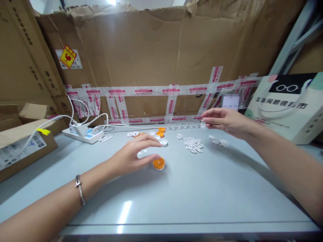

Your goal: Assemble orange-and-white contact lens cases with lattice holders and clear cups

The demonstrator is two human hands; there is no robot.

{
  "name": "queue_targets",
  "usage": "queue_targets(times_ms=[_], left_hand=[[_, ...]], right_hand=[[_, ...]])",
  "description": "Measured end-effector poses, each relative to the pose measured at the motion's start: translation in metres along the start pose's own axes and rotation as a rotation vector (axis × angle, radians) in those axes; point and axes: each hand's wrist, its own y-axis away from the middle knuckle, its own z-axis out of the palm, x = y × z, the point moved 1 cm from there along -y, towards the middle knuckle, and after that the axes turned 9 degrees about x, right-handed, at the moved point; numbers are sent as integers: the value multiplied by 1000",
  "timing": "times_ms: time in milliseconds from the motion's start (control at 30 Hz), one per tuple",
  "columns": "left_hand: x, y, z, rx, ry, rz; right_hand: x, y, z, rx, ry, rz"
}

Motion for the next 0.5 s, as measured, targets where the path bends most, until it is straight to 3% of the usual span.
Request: queue_targets(times_ms=[100,267,400,500], left_hand=[[2,-2,4,100,5,-29],[7,-3,17,251,59,-108],[12,-4,20,302,40,17],[15,-5,17,261,-48,164]], right_hand=[[-19,22,32,-107,-412,81],[-40,60,80,-264,-678,225],[-36,73,98,-312,-724,328],[-29,78,105,-348,-712,399]])
